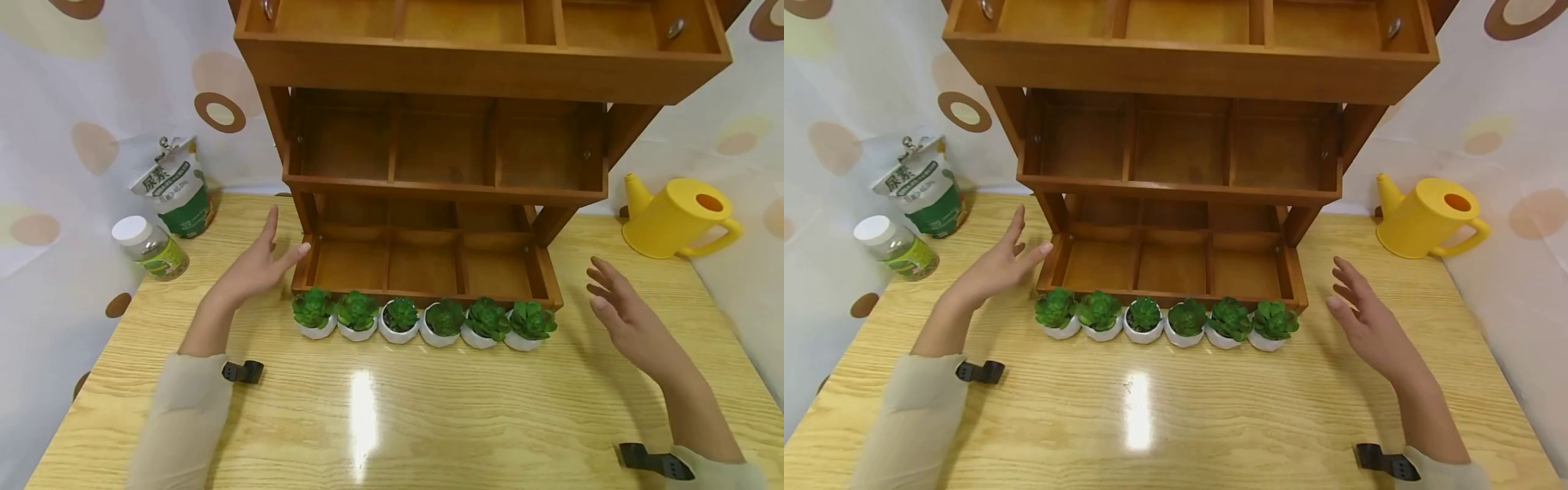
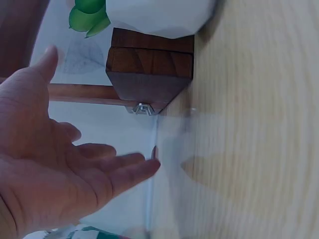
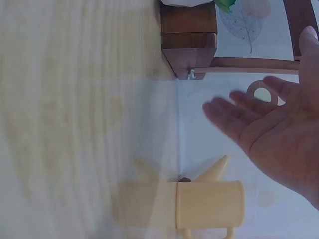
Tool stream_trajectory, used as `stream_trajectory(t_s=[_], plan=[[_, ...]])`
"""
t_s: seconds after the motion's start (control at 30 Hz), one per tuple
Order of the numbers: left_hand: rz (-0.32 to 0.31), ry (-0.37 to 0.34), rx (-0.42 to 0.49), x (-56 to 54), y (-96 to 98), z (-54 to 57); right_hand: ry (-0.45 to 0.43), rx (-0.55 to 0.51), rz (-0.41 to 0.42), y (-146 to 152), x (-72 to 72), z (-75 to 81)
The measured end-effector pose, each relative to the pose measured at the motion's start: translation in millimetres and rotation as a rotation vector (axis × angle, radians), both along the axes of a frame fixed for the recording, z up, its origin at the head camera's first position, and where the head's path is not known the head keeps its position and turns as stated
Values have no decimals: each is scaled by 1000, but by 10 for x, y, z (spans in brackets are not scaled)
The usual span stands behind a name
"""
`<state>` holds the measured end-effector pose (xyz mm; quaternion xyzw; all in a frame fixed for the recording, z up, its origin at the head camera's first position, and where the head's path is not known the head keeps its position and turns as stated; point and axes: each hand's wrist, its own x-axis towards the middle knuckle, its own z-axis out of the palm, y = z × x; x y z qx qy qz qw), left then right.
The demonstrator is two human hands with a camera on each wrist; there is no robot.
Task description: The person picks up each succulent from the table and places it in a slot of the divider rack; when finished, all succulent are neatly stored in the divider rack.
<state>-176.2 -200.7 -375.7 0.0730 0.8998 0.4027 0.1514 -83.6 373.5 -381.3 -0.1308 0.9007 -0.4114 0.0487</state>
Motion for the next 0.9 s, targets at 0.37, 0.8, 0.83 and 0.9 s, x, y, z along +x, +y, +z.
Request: stream_trajectory(t_s=[0.37,0.8,0.83,0.9], plan=[[26,-142,250,-132,56,-97,-115,32,12,-61,118,-30],[51,-177,304,-176,112,-177,-261,-2,-59,-114,151,-98],[50,-176,304,-179,114,-182,-272,7,-66,-117,157,-95],[52,-184,309,-184,111,-188,-289,23,-67,-130,159,-92]])
